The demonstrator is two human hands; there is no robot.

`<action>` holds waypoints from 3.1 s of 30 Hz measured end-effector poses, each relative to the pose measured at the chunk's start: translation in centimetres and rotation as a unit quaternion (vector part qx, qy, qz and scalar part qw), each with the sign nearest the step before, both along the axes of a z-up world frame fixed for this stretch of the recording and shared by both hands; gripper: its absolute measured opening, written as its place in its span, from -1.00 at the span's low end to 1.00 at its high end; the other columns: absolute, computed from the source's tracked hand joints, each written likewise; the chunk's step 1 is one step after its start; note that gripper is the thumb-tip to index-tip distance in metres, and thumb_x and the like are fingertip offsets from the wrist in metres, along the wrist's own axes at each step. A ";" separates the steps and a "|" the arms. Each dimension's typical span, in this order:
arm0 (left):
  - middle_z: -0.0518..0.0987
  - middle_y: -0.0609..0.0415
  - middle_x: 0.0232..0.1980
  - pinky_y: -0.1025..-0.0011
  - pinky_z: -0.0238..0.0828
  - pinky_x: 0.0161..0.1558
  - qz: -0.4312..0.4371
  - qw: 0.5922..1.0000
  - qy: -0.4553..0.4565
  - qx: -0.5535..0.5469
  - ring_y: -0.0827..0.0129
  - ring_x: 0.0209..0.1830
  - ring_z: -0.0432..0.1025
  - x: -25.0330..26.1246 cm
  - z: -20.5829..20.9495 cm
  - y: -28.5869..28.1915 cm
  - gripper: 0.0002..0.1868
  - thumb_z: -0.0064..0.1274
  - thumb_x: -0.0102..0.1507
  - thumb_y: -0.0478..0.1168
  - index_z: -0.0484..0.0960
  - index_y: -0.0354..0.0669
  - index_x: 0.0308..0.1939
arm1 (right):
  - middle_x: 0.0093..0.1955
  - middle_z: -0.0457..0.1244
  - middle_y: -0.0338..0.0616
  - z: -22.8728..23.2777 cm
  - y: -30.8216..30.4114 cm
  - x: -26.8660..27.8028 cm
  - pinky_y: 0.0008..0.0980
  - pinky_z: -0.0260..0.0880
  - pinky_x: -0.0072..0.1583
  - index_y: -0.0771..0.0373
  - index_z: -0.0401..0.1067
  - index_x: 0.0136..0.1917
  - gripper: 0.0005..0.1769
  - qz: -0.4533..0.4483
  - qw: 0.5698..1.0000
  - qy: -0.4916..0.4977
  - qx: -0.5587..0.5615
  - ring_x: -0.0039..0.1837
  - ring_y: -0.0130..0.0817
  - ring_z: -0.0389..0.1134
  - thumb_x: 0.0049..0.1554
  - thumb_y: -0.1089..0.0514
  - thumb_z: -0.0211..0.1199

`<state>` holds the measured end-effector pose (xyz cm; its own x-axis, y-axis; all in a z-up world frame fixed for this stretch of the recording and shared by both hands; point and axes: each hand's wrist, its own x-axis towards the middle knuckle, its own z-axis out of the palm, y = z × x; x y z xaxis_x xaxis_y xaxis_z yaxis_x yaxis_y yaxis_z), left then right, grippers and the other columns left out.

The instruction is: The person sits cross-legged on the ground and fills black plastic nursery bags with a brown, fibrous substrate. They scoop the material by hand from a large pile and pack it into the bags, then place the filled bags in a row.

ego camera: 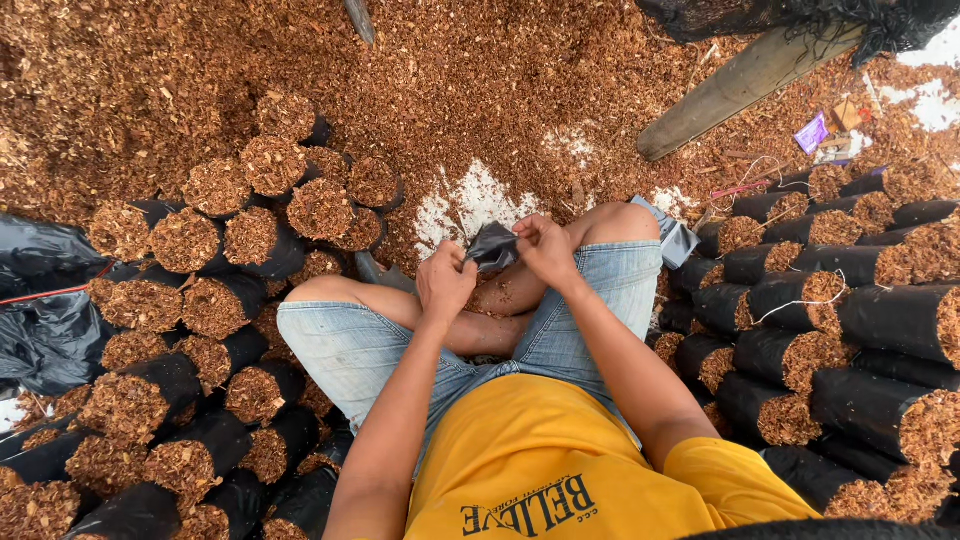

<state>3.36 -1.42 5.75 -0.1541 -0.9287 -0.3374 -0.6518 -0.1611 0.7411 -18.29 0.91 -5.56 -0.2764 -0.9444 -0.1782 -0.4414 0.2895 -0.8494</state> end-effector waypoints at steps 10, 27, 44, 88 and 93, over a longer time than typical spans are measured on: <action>0.74 0.02 -0.21 0.18 0.57 -0.04 -0.099 0.993 -0.017 -0.069 0.13 -0.15 0.66 -0.9 -2.0 0.1 -0.76 0.01 0.35 -0.36 0.71 0.05 -0.04 | -0.23 0.35 -0.14 4.4 1.2 5.1 -0.09 0.53 -0.06 0.14 0.50 -0.06 -0.82 0.206 0.962 0.134 -0.123 -0.13 -0.05 0.46 0.08 0.31 0.17; 0.66 -0.29 -0.35 -0.11 0.54 -0.10 -0.005 0.992 -0.123 0.023 -0.23 -0.18 0.60 1.4 -8.0 -1.8 -0.65 -0.10 0.36 0.17 0.73 0.18 -0.10 | 0.71 -0.14 -0.04 -1.5 -18.1 8.4 0.41 -0.28 0.56 -0.03 0.16 0.55 -0.36 0.464 0.753 0.434 -0.173 0.72 0.11 -0.24 0.28 -0.20 0.07; 0.46 -0.04 -0.33 0.28 0.40 -0.29 0.071 0.995 0.030 -0.055 0.28 -0.34 0.45 -1.3 -8.0 -9.3 -0.60 -0.04 0.45 -0.04 0.72 -0.34 -0.08 | 0.54 -0.09 0.10 -6.4 -35.5 -6.2 0.39 0.41 0.23 -0.31 0.20 0.49 -0.11 0.156 0.888 0.416 0.122 0.49 0.51 0.05 -0.04 0.03 0.51; 0.39 -0.04 0.45 -0.05 0.28 0.46 -0.093 0.996 -0.017 -0.006 -0.17 0.45 0.32 -2.0 1.5 -6.9 -0.32 0.08 0.10 -0.37 0.49 -0.36 0.35 | 0.20 0.34 0.00 10.7 -7.2 5.6 0.10 0.49 0.14 0.13 0.30 0.19 -0.47 0.289 0.947 0.129 -0.050 0.22 0.18 0.42 -0.01 0.53 0.08; 0.39 -0.13 0.46 -0.04 0.28 0.48 -0.084 0.996 -0.025 -0.033 -0.14 0.42 0.36 -2.5 3.7 -6.2 -0.36 0.07 0.15 -0.43 0.45 -0.40 0.36 | 0.16 0.23 -0.03 8.3 -9.0 6.6 -0.03 0.54 -0.07 -0.03 0.20 0.19 -0.51 0.216 0.845 0.478 -0.104 0.23 0.10 0.31 0.06 0.25 0.33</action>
<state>0.84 -7.59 9.46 -0.2939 -0.9115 -0.2877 -0.7016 0.0013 0.7126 -11.69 -8.11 2.70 0.1780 -0.9774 0.1137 -0.9810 -0.1853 -0.0571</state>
